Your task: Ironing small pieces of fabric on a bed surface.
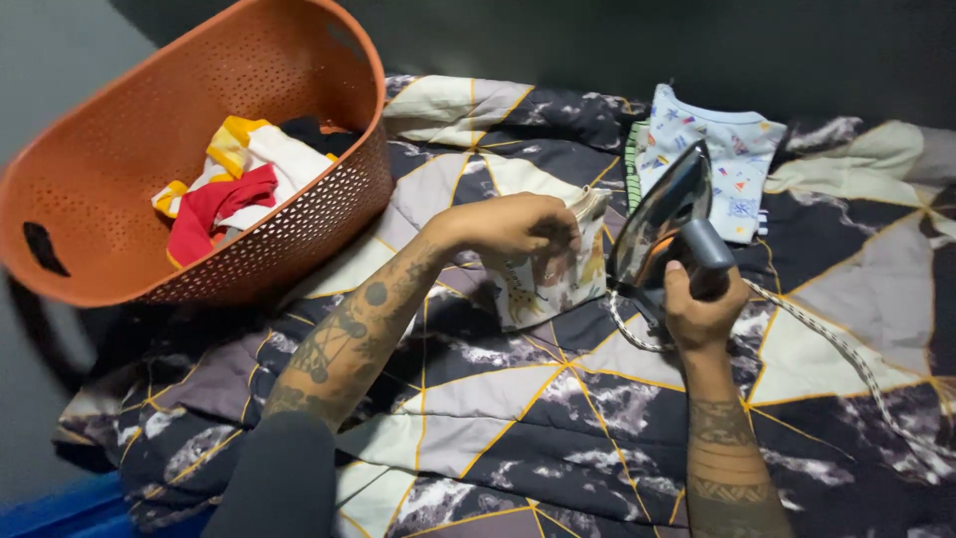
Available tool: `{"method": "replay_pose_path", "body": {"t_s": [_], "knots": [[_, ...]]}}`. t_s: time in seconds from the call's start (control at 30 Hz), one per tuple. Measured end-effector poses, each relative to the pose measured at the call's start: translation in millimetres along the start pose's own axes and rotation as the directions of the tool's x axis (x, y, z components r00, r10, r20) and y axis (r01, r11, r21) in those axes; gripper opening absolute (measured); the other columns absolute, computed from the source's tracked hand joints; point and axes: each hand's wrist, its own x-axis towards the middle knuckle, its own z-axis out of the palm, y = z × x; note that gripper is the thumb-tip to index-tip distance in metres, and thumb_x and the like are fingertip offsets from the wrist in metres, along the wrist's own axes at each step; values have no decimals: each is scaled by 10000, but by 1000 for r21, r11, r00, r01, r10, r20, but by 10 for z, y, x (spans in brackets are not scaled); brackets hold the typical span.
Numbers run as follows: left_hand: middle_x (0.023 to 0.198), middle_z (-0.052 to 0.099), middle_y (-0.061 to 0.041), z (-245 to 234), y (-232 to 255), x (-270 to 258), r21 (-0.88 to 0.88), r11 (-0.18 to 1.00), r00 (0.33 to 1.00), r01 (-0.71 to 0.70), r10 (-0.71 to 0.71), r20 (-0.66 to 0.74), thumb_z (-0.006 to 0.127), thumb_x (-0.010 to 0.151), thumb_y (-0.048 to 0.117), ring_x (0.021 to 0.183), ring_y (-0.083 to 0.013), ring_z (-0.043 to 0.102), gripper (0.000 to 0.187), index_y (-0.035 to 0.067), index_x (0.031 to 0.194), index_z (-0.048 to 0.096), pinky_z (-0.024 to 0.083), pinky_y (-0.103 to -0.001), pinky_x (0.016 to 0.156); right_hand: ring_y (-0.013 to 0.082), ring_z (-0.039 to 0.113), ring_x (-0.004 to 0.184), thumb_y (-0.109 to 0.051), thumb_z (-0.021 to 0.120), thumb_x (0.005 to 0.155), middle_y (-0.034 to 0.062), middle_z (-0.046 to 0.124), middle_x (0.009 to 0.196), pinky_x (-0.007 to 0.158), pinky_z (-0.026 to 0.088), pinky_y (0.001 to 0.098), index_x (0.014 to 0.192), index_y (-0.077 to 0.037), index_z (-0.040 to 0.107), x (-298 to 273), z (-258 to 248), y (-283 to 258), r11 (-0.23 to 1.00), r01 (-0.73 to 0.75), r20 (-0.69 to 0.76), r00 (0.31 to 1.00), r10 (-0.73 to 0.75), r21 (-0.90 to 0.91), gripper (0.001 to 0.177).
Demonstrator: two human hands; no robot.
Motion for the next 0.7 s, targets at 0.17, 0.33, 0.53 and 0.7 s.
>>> {"method": "replay_pose_path", "body": {"t_s": [0.17,0.33,0.53,0.7], "knots": [[1164,695,-120,-133,643,-99,15,1000,999,-25,25,-39,643,917,73,1110,-231,677,315,66,1230,677,529,-363,983,90,622,825,-132,744,935,-3,670,936,752,518,265,1106,29,657,12,25,-22,999,42,-21,999,-42,16,251],[1259,645,-140,-65,564,-297,41,990,964,-137,143,-224,670,955,126,1203,-256,613,402,70,1350,621,491,-368,1040,99,570,727,-149,772,919,8,623,819,669,486,292,1002,14,657,5,-17,29,994,27,-62,998,-34,-102,216],[1384,638,-109,580,-350,-679,-356,935,933,3,-131,-336,737,938,153,1313,-196,556,515,29,1414,585,416,-336,1121,99,574,691,-173,771,923,1,619,767,641,474,293,1001,6,663,12,-27,-73,994,31,-70,997,-38,-101,223],[1403,629,-80,722,-408,-781,-577,802,869,153,-387,-308,753,873,97,1257,-146,562,598,23,1436,567,432,-291,1084,103,606,746,-206,800,908,8,654,853,690,500,277,1059,21,686,53,-156,-28,1000,1,-43,999,-2,-21,295]]}}
